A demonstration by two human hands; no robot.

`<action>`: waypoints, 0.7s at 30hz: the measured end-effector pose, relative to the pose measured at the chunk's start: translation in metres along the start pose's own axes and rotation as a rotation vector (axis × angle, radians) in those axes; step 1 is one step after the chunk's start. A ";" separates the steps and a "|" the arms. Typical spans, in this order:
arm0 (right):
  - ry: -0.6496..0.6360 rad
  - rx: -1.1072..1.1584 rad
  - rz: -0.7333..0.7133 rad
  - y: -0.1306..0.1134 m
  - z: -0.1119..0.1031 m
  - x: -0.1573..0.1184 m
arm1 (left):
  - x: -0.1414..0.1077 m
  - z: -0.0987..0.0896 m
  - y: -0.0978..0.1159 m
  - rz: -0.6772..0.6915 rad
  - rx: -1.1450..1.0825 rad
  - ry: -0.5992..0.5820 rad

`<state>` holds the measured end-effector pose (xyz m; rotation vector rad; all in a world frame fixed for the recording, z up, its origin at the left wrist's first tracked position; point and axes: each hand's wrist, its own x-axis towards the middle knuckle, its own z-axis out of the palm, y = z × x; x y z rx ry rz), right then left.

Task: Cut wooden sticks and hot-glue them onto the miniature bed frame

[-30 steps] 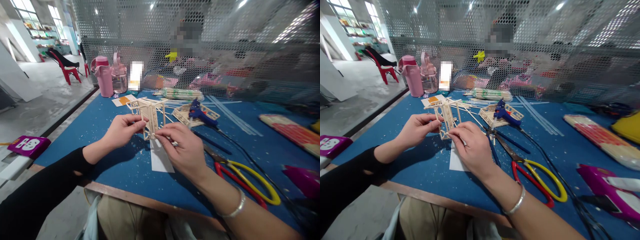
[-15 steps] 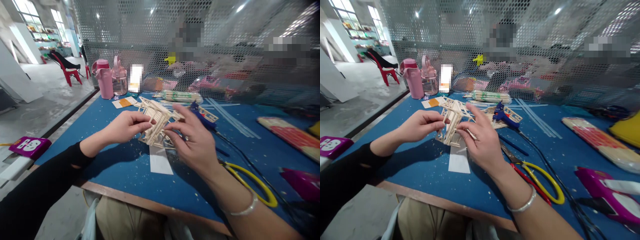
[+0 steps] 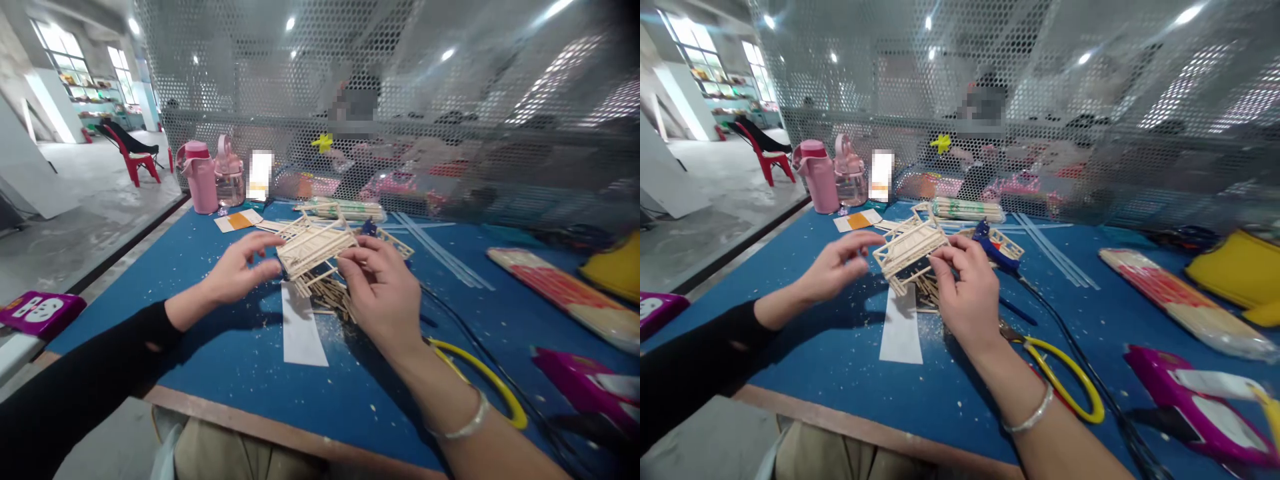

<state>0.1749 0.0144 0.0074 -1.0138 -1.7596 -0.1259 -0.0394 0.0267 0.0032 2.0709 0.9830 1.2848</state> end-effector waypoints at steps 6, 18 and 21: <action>0.039 0.010 0.034 0.002 0.004 -0.002 | -0.010 0.031 0.003 0.072 0.073 -0.005; 0.026 -0.110 -0.254 -0.020 0.001 -0.007 | -0.022 0.024 0.019 -0.099 -0.066 0.004; 0.016 -0.108 -0.249 -0.023 0.007 -0.008 | -0.024 0.027 0.020 -0.133 -0.101 0.002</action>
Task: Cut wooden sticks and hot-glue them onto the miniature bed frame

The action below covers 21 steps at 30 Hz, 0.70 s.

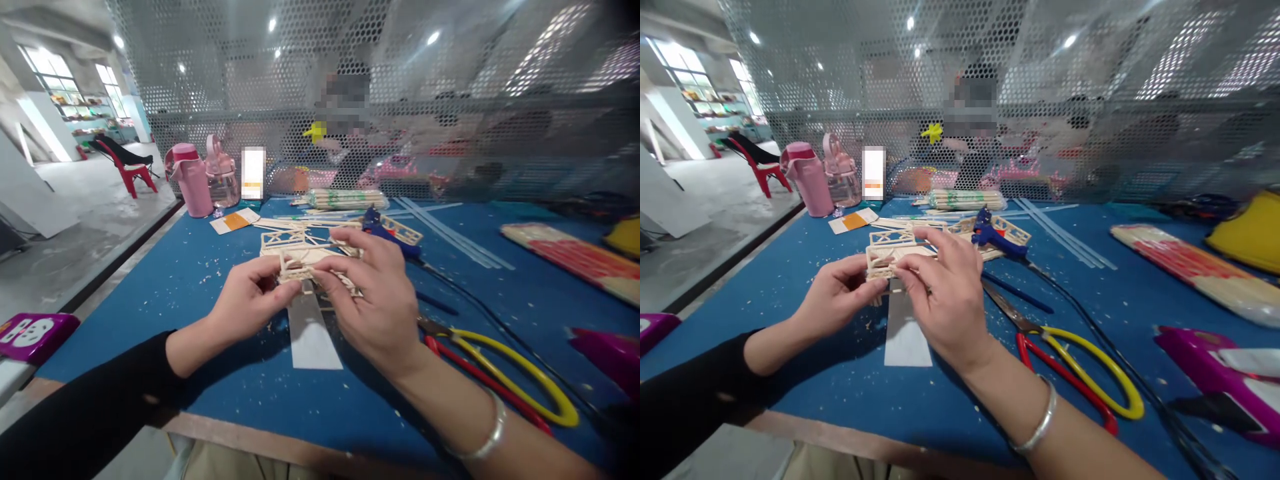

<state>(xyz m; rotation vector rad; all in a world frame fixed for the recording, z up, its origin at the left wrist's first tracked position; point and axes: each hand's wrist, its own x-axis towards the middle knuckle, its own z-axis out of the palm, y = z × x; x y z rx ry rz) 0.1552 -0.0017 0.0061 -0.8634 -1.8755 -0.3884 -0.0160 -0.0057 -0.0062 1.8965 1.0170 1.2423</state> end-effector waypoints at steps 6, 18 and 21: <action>-0.029 -0.023 0.000 0.003 0.004 0.000 | -0.002 0.002 0.000 -0.041 -0.103 -0.005; 0.051 0.019 0.031 -0.001 0.009 -0.001 | -0.002 0.004 0.004 -0.132 -0.244 0.002; 0.046 0.020 0.042 -0.002 0.010 -0.002 | -0.002 0.003 0.007 -0.132 -0.199 0.015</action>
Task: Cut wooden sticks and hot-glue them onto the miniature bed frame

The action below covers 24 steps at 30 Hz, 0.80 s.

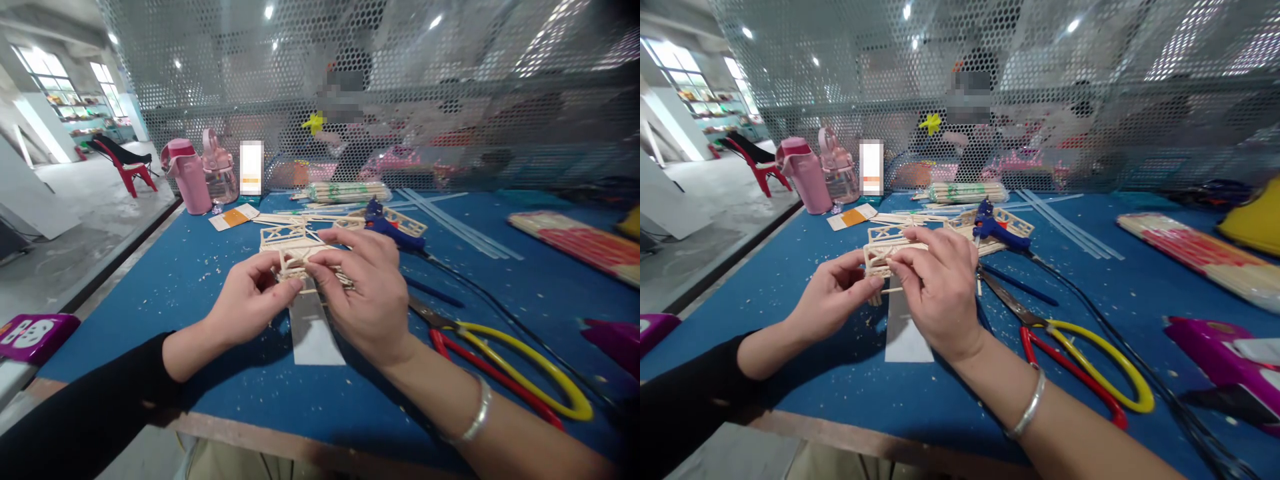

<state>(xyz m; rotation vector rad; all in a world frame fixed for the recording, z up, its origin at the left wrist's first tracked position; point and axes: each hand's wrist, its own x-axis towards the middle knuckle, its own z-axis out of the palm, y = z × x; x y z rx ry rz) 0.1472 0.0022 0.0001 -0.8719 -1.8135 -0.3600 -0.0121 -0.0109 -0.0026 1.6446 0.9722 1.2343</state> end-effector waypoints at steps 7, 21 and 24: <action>-0.007 0.023 0.015 -0.002 -0.001 0.002 | 0.002 0.002 0.001 0.017 -0.081 0.028; 0.043 0.127 -0.077 0.004 0.000 0.000 | -0.001 0.007 0.004 -0.061 -0.201 0.062; 0.034 0.144 -0.060 0.005 0.000 -0.001 | -0.001 0.007 0.003 -0.078 -0.189 0.070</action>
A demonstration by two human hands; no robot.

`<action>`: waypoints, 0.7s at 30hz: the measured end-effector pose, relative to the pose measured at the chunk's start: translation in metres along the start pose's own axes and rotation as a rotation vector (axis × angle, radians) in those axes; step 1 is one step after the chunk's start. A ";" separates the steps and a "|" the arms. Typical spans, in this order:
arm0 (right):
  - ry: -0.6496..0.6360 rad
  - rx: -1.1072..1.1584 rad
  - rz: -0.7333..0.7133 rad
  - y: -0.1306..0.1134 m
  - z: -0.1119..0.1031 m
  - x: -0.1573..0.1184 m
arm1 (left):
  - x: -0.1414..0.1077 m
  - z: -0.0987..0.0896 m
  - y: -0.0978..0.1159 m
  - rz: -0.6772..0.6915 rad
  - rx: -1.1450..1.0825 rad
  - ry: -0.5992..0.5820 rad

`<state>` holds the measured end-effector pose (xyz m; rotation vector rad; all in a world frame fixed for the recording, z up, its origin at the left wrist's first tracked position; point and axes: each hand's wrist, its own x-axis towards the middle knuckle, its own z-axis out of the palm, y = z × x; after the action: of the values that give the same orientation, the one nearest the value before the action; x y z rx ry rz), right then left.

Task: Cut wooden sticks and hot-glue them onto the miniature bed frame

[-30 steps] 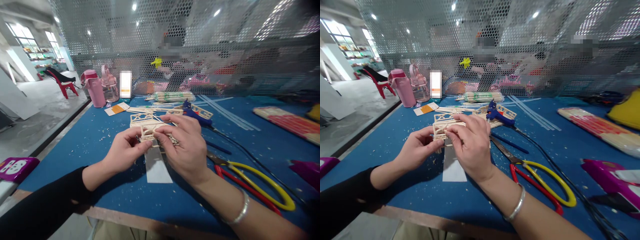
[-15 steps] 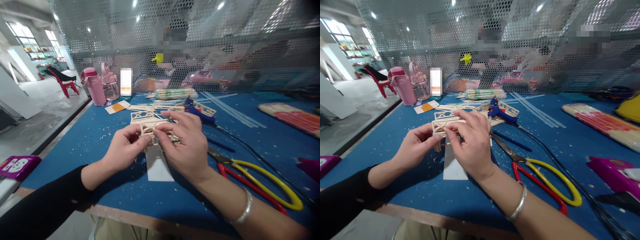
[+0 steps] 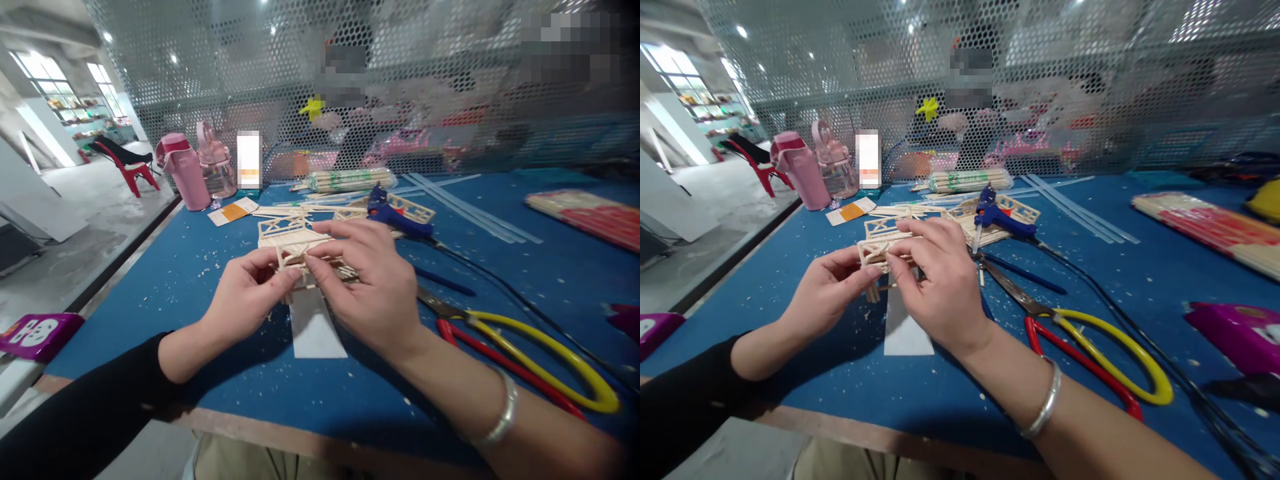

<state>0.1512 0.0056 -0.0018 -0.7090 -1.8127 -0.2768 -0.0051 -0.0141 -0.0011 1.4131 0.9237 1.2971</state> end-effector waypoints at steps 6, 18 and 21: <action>-0.016 0.007 0.011 0.002 -0.001 0.000 | -0.001 0.002 0.001 0.005 0.019 0.017; -0.029 0.033 -0.033 0.002 -0.005 0.001 | -0.002 0.004 0.009 -0.071 0.003 0.045; -0.030 0.031 -0.028 0.002 -0.005 0.001 | -0.001 0.004 0.009 -0.068 -0.008 0.043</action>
<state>0.1558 0.0049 0.0001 -0.6699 -1.8530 -0.2571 -0.0023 -0.0183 0.0076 1.3414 0.9861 1.2830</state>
